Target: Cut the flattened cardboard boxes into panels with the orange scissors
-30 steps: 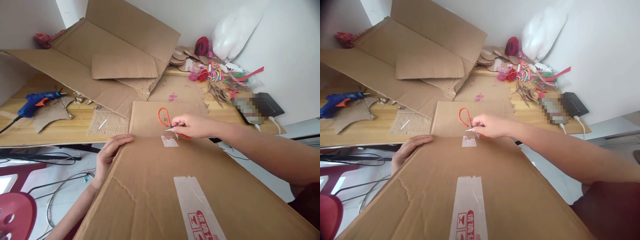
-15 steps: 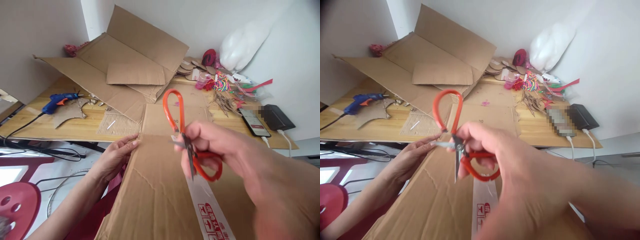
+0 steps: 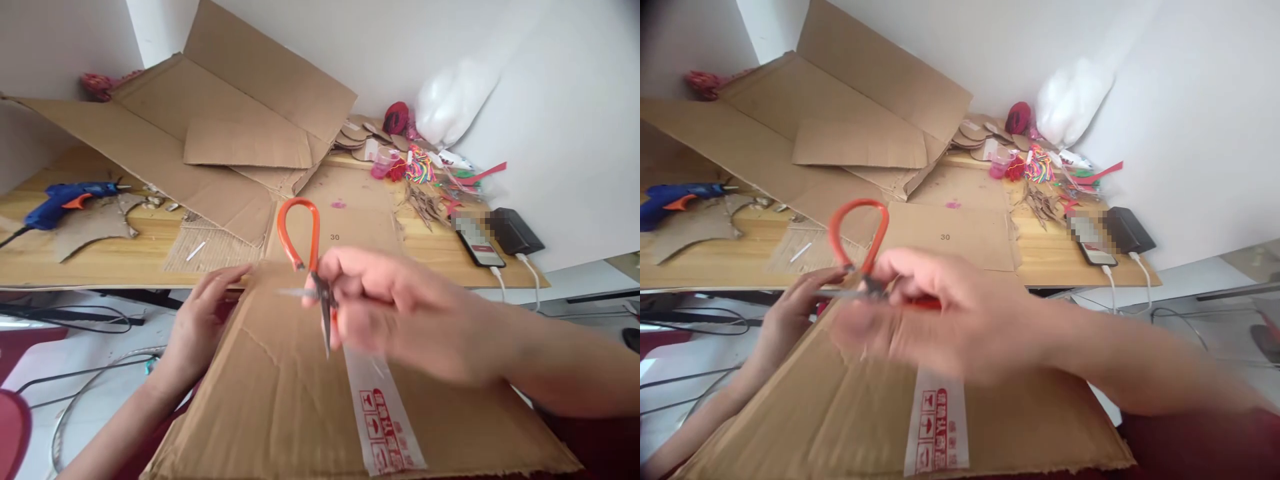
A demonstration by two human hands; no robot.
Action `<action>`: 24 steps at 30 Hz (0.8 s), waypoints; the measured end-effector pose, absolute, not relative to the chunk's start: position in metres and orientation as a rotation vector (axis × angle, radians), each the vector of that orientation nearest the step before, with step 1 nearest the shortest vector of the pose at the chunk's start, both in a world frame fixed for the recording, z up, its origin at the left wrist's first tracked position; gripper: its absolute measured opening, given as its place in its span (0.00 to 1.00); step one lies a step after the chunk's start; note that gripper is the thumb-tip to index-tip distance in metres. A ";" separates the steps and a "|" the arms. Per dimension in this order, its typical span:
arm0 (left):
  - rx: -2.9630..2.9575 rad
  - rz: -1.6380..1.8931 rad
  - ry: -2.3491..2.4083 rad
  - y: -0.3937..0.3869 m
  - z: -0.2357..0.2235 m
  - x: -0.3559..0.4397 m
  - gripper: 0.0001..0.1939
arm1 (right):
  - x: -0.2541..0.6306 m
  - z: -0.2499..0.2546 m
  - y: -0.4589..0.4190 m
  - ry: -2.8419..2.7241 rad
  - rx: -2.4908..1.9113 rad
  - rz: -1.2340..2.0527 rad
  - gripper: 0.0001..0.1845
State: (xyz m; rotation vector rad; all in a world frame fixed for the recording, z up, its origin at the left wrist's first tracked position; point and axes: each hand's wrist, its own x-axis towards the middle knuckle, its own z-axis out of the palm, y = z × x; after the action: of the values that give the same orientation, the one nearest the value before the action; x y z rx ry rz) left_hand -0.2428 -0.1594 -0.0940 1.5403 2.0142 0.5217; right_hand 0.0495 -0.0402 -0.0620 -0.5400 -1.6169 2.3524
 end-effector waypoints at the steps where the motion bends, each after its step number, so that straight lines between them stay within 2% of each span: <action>1: 1.721 0.470 1.954 -0.161 -0.098 -0.245 0.23 | 0.041 -0.072 -0.033 -1.678 -0.583 2.296 0.19; 4: 1.964 0.410 1.834 -0.157 -0.109 -0.246 0.17 | 0.016 -0.105 -0.007 -2.074 -0.880 1.961 0.18; 7: 1.992 0.449 1.806 -0.147 -0.119 -0.245 0.14 | 0.003 -0.125 0.010 -2.643 -1.035 1.405 0.13; 9: 1.972 0.383 1.748 -0.141 -0.123 -0.246 0.17 | 0.003 -0.131 0.014 -2.949 -1.031 1.062 0.12; 11: 1.962 0.293 1.693 -0.135 -0.125 -0.248 0.21 | 0.008 -0.132 0.014 -3.122 -1.046 0.853 0.13; 19: 2.048 0.302 1.498 -0.124 -0.125 -0.254 0.23 | 0.006 -0.132 0.009 -3.148 -0.997 0.738 0.16; 24: 2.150 0.328 1.556 -0.132 -0.128 -0.253 0.22 | -0.028 -0.132 0.007 -3.078 -0.860 0.799 0.13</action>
State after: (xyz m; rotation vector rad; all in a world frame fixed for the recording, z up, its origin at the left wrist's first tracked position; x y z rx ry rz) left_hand -0.2528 -0.1324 -0.1279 2.1501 1.5564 0.3280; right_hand -0.0276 0.0072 -0.1316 -0.8601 -3.0778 0.7988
